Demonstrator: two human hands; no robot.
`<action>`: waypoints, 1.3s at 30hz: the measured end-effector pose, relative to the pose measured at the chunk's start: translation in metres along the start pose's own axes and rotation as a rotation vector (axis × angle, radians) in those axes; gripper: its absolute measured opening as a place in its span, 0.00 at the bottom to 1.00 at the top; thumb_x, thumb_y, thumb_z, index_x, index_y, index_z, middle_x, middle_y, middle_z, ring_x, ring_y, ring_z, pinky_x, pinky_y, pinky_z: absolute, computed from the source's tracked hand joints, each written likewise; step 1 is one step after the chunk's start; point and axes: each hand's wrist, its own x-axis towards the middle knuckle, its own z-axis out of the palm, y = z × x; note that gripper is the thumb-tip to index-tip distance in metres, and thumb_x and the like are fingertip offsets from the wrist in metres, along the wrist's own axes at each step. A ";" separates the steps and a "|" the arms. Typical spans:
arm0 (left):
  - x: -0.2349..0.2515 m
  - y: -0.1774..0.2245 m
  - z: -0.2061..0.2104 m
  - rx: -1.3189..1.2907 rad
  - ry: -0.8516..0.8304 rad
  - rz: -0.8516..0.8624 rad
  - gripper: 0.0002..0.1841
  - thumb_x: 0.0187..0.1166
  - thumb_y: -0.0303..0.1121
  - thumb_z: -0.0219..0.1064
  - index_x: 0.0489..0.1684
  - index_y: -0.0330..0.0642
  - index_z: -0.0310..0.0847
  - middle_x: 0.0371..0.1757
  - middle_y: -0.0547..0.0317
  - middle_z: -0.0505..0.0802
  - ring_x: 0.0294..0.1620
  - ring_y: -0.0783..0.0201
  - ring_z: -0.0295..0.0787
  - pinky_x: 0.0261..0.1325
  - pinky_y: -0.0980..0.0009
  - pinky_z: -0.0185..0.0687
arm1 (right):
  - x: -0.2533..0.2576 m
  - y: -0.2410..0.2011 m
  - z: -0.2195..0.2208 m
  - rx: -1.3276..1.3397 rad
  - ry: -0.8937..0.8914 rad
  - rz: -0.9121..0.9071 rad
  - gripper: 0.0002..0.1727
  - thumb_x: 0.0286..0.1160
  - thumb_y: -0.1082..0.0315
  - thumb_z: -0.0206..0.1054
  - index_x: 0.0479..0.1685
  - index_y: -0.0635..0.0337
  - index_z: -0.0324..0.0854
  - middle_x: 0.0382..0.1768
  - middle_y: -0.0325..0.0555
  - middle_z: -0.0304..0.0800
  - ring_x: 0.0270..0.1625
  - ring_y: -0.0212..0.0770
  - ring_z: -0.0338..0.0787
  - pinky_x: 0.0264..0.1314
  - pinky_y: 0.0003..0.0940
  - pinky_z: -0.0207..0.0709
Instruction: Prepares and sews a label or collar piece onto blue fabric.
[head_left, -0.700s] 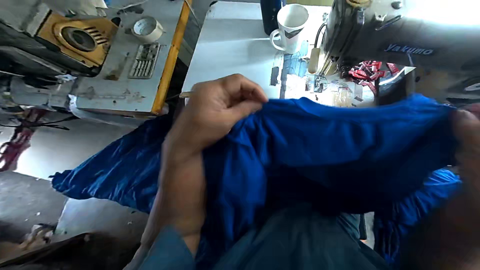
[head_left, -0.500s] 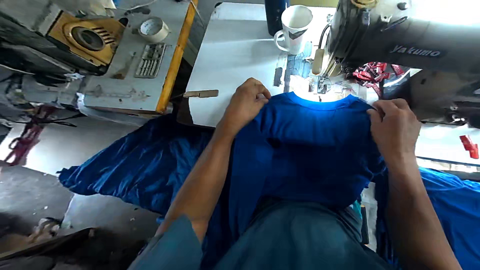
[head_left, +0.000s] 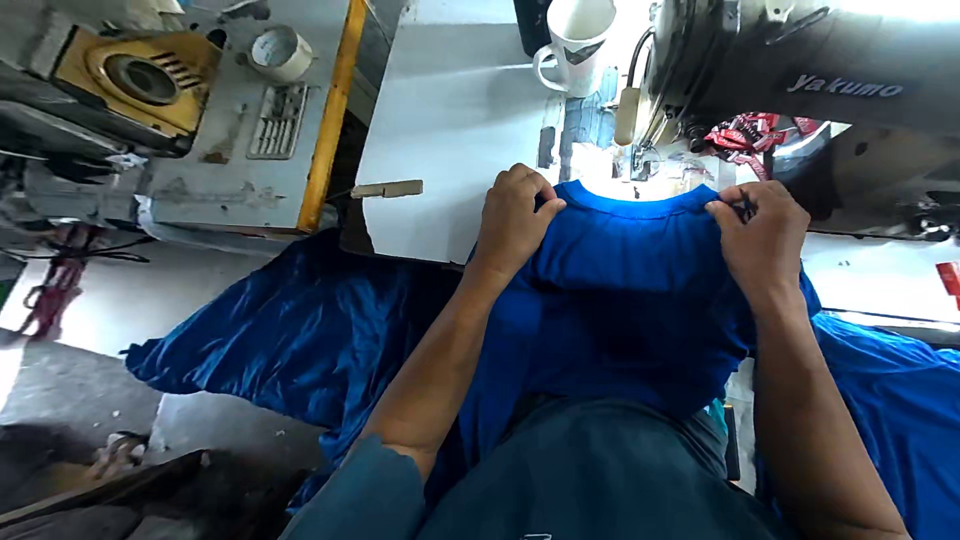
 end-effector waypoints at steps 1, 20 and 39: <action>-0.003 0.001 -0.002 -0.032 0.010 0.018 0.12 0.81 0.43 0.71 0.40 0.43 0.88 0.52 0.54 0.90 0.57 0.55 0.85 0.62 0.53 0.80 | 0.000 0.001 -0.002 0.052 -0.002 0.022 0.14 0.82 0.58 0.70 0.54 0.58 0.85 0.50 0.53 0.87 0.44 0.49 0.88 0.45 0.52 0.83; 0.028 0.000 0.001 -0.085 -0.009 0.029 0.07 0.77 0.29 0.69 0.46 0.42 0.91 0.38 0.56 0.89 0.37 0.66 0.86 0.45 0.69 0.84 | 0.005 -0.012 0.010 -0.095 0.064 0.223 0.22 0.83 0.45 0.65 0.47 0.58 0.82 0.34 0.59 0.86 0.35 0.62 0.87 0.32 0.65 0.76; 0.075 -0.008 0.009 -0.169 0.115 -0.116 0.10 0.68 0.27 0.71 0.46 0.43 0.88 0.36 0.62 0.92 0.34 0.72 0.87 0.40 0.72 0.83 | 0.072 -0.022 0.034 -0.252 0.148 0.288 0.20 0.81 0.49 0.63 0.49 0.58 0.88 0.46 0.58 0.94 0.53 0.62 0.92 0.51 0.68 0.78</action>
